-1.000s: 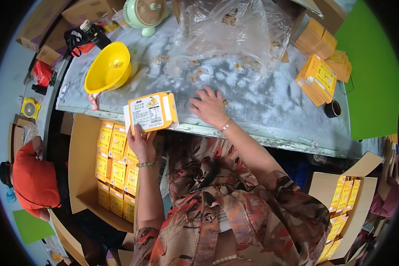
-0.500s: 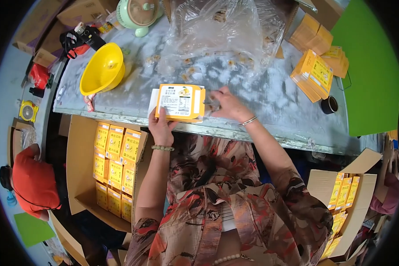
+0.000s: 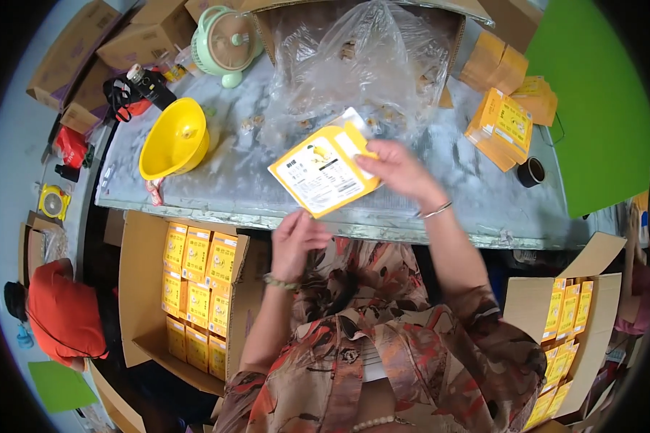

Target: Packaging small yellow boxes into larger cardboard shipping cartons in a factory environment.

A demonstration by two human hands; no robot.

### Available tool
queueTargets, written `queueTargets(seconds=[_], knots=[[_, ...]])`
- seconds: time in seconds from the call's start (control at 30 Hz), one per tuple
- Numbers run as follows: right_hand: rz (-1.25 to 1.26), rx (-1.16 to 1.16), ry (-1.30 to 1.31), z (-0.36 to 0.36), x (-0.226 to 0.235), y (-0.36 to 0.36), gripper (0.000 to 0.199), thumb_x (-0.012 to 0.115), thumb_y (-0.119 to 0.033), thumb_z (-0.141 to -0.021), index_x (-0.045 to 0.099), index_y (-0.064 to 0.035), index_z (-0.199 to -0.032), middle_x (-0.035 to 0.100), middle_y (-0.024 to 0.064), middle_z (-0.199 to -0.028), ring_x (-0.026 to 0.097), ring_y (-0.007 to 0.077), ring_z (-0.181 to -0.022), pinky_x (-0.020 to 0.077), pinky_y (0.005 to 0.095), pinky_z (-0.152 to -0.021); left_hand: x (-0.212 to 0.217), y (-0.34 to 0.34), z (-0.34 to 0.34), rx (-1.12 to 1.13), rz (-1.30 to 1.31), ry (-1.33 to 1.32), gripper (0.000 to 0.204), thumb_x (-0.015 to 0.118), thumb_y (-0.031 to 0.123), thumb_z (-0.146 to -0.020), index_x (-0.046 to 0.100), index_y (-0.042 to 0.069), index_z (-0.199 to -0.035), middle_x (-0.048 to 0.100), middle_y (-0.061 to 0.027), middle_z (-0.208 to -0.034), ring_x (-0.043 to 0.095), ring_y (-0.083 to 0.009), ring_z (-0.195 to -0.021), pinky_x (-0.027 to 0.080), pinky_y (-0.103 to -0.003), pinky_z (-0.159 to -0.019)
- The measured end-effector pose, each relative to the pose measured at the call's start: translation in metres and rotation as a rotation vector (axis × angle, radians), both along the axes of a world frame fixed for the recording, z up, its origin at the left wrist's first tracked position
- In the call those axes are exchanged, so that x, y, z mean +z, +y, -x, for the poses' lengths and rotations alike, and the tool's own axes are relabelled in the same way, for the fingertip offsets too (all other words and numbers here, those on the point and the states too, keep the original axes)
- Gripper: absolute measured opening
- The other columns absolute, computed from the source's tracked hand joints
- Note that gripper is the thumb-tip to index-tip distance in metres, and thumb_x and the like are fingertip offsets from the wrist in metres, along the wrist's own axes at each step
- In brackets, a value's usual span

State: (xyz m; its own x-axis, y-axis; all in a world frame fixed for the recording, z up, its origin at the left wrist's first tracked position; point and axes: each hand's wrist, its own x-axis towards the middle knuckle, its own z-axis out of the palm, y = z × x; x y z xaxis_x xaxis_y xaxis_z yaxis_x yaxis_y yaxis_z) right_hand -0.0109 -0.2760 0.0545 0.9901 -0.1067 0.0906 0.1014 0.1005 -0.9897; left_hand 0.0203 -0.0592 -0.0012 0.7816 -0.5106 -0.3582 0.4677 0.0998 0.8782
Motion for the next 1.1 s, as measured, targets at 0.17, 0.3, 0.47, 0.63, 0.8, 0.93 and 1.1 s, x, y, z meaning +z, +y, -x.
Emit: queueTargets(seconds=[0.17, 0.3, 0.47, 0.63, 0.8, 0.93, 1.1], knots=[[0.552, 0.438, -0.029, 0.010, 0.054, -0.019, 0.013, 0.051, -0.012, -0.079, 0.054, -0.0001, -0.080, 0.055, -0.0002, -0.068, 0.048, 0.0033, -0.066, 0.0397, 0.0188, -0.056, 0.053, 0.017, -0.008, -0.047, -0.358, -1.224, 0.044, 0.057, 0.006, -0.074, 0.039, 0.000, -0.113, 0.046, -0.0128, -0.103, 0.048, -0.0160, -0.092, 0.038, -0.024, -0.077], [0.352, 0.082, -0.242, 0.022, 0.018, 0.023, 0.014, 0.053, -0.009, -0.077, 0.051, 0.0005, -0.087, 0.054, 0.0032, -0.079, 0.050, 0.0074, -0.071, 0.0419, 0.0213, -0.065, 0.045, 0.010, 0.014, -0.179, 0.119, -0.611, 0.060, 0.055, 0.002, -0.074, 0.021, 0.003, -0.124, 0.048, -0.0116, -0.101, 0.049, -0.0158, -0.090, 0.040, -0.026, -0.076], [0.101, -0.190, 0.000, 0.069, -0.046, 0.059, 0.038, 0.043, -0.005, -0.081, 0.034, -0.0014, -0.117, 0.044, 0.0080, -0.109, 0.047, 0.0092, -0.087, 0.0383, 0.0224, -0.077, 0.005, 0.025, 0.045, 0.101, 0.182, -0.469, 0.062, 0.054, 0.001, -0.073, 0.019, 0.003, -0.124, 0.048, -0.0094, -0.101, 0.048, -0.0149, -0.093, 0.040, -0.027, -0.078], [-0.055, -0.039, 0.087, 0.093, -0.054, 0.082, 0.041, 0.042, -0.009, -0.083, 0.030, -0.0011, -0.121, 0.046, 0.0069, -0.108, 0.044, 0.0103, -0.094, 0.0359, 0.0233, -0.080, -0.001, 0.037, 0.064, 0.064, 0.069, -0.360, 0.033, 0.047, 0.010, -0.081, 0.039, 0.000, -0.112, 0.049, -0.0050, -0.097, 0.045, -0.0106, -0.089, 0.038, -0.023, -0.076], [0.445, -0.019, -0.059, 0.097, -0.047, 0.070, 0.014, 0.045, -0.008, -0.080, 0.047, 0.0015, -0.091, 0.050, 0.0110, -0.086, 0.049, 0.0176, -0.077, 0.0393, 0.0262, -0.069, 0.002, 0.049, 0.056, -0.081, -0.071, -0.423, 0.023, 0.042, 0.017, -0.085, 0.050, -0.001, -0.095, 0.049, -0.0045, -0.089, 0.046, -0.0107, -0.082, 0.038, -0.023, -0.071], [0.427, -0.064, -0.028, 0.101, -0.023, 0.071, 0.015, 0.048, -0.007, -0.077, 0.051, 0.0017, -0.090, 0.051, 0.0126, -0.087, 0.051, 0.0197, -0.080, 0.0409, 0.0275, -0.070, 0.042, 0.028, 0.063, 0.104, 0.059, -0.561, 0.023, 0.043, 0.018, -0.084, 0.053, 0.000, -0.094, 0.046, -0.0137, -0.100, 0.047, -0.0182, -0.092, 0.039, -0.029, -0.076], [0.595, 0.083, -0.246, 0.110, -0.019, 0.065, 0.028, 0.057, -0.003, -0.068, 0.055, -0.0017, -0.096, 0.048, 0.0122, -0.097, 0.051, 0.0246, -0.089, 0.0418, 0.0290, -0.075, 0.041, 0.049, 0.054, -0.171, -0.094, -0.966, 0.027, 0.051, 0.019, -0.078, 0.054, 0.001, -0.098, 0.048, -0.0156, -0.099, 0.049, -0.0250, -0.090, 0.040, -0.030, -0.073]])
